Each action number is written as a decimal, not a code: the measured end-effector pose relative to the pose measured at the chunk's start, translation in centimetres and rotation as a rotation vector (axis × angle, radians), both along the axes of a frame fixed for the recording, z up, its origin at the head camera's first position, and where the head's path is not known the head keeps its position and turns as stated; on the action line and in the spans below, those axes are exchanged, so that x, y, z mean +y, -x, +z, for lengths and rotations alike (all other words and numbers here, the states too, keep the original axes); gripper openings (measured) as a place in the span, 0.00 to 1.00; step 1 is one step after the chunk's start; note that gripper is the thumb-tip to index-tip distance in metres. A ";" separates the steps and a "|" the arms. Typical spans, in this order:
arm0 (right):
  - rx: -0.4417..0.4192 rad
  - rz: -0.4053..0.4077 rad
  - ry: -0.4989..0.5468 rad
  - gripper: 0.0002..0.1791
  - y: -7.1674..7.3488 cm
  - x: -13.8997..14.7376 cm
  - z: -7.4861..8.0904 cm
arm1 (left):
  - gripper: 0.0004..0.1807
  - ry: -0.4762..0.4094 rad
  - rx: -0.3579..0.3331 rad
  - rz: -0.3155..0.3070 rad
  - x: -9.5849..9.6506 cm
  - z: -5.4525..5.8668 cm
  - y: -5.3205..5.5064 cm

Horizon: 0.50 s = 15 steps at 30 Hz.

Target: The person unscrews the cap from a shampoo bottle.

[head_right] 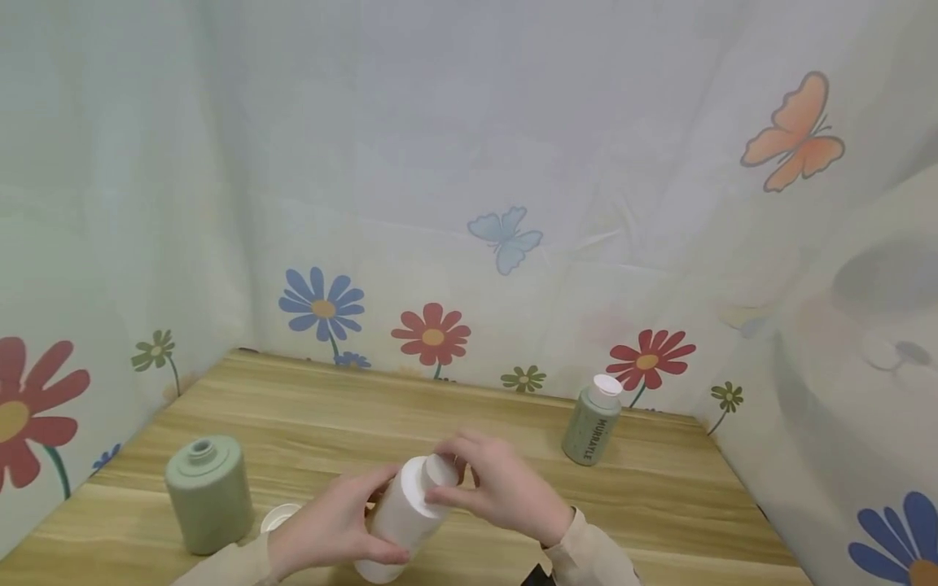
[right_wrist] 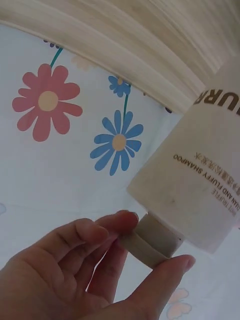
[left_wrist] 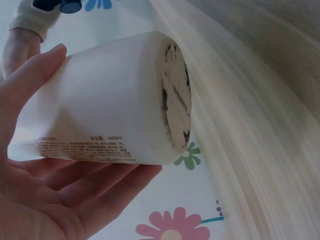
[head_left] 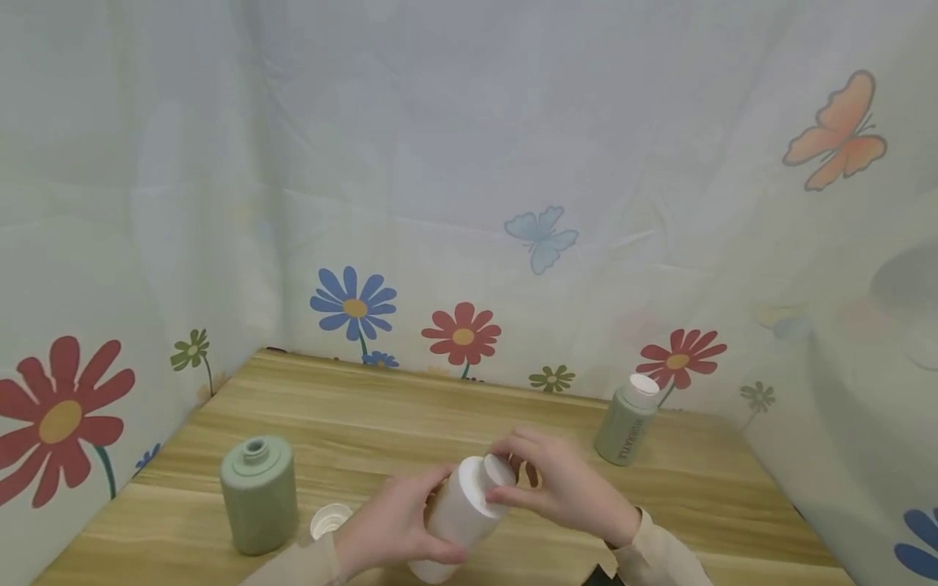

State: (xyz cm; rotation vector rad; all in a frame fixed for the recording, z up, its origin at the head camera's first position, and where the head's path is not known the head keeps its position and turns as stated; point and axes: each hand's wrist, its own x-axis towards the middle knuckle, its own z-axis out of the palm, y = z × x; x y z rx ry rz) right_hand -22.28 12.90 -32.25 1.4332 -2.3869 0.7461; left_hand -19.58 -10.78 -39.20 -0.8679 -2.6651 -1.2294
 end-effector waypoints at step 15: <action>0.167 0.143 0.090 0.19 -0.5 0.8 -2.1 | 0.38 0.060 0.037 -0.027 -0.1 -0.1 -0.4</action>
